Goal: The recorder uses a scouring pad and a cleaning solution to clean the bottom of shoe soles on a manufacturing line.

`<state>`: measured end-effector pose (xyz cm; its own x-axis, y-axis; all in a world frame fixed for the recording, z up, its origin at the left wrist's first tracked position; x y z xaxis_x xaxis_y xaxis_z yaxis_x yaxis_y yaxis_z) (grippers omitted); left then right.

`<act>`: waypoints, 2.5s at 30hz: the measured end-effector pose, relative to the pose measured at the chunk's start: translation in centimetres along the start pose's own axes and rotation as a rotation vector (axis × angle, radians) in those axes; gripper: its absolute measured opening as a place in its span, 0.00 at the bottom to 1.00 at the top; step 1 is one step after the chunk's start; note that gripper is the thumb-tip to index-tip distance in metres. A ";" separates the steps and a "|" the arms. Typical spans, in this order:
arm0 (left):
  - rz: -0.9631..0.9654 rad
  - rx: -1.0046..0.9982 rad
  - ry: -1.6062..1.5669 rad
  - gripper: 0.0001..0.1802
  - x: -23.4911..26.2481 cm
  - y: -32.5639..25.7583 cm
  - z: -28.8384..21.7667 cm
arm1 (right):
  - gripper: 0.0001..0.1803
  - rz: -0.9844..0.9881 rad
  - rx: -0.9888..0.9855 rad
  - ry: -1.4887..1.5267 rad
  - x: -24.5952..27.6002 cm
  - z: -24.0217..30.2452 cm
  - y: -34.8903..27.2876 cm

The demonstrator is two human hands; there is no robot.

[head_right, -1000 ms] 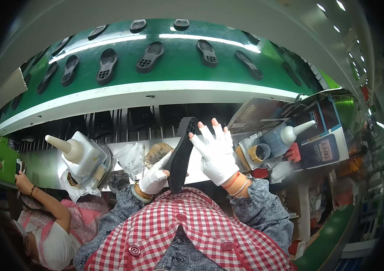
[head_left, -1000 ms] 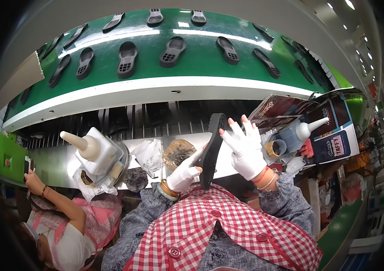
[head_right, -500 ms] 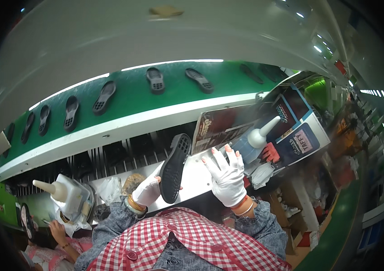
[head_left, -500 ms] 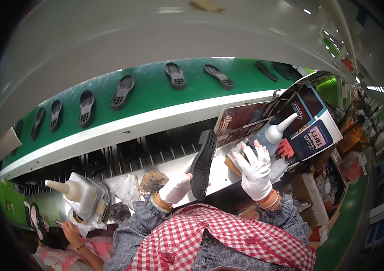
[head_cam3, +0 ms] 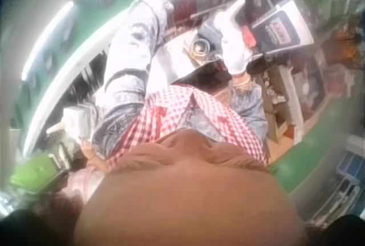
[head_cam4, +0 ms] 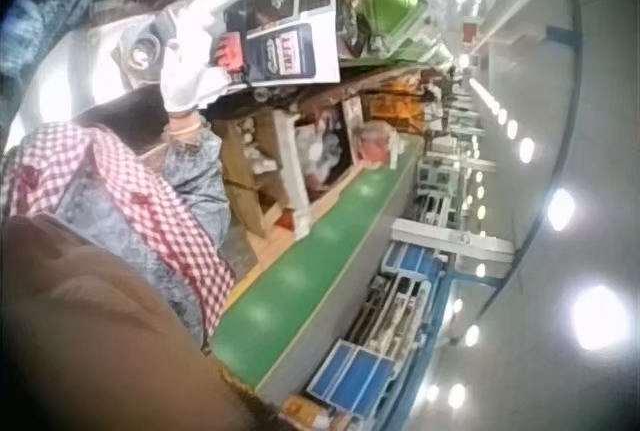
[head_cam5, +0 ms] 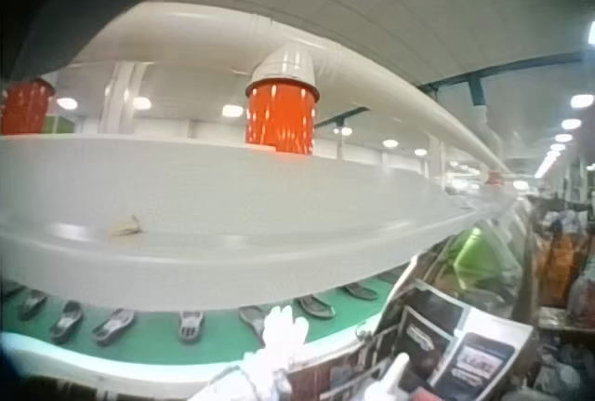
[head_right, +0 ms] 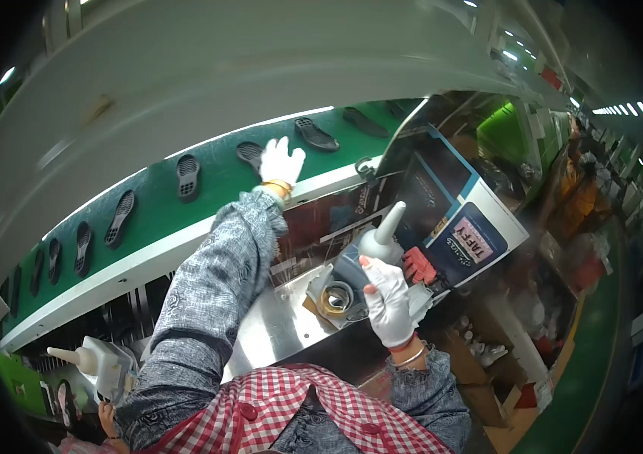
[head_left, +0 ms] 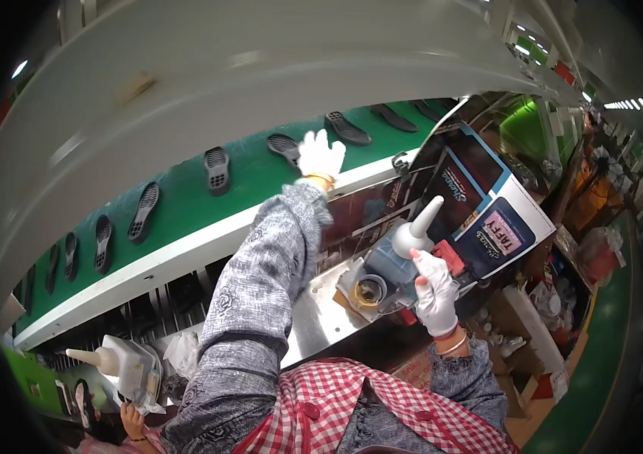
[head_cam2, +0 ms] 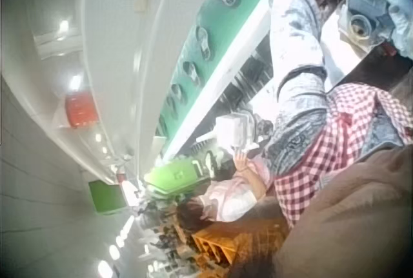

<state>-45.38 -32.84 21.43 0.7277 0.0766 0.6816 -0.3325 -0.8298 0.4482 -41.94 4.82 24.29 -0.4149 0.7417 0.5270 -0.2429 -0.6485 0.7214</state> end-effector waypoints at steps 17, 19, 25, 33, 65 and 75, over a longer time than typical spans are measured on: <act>0.289 0.349 -1.120 0.44 13.6 -14.4 4.6 | 0.33 0.334 -0.427 1.155 -9.8 -6.4 3.2; 0.266 0.337 -1.187 0.41 14.4 -20.0 6.6 | 0.34 0.448 -0.241 0.963 -12.0 -3.1 3.7; 0.157 0.465 -1.393 0.37 15.2 -32.0 13.6 | 0.39 0.946 0.194 0.593 -19.9 9.6 1.2; 0.029 0.619 -1.409 0.39 24.0 -39.8 20.0 | 0.44 1.098 0.524 0.214 -29.1 17.9 -4.7; 0.229 1.063 -1.918 0.25 18.6 -51.2 26.0 | 0.20 0.177 -0.730 0.659 -20.1 -3.3 -6.4; 0.409 0.988 -1.860 0.26 9.4 -43.5 16.1 | 0.13 0.010 -0.805 0.487 -10.1 -16.3 -13.0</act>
<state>-14.44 -4.94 -0.92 0.5119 -0.1148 -0.8513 -0.6913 -0.6434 -0.3289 -48.90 2.97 2.31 -0.6973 0.6999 0.1545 -0.6948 -0.7130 0.0941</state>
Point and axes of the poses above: each hand's wrist, its own y-axis towards the middle knuckle, its own x-axis out of the back of the hand, z = x × y, the point moved 9 cm from there along y, towards the middle knuckle, and after that the axes turned 6 degrees about x, right-handed, at the moved point
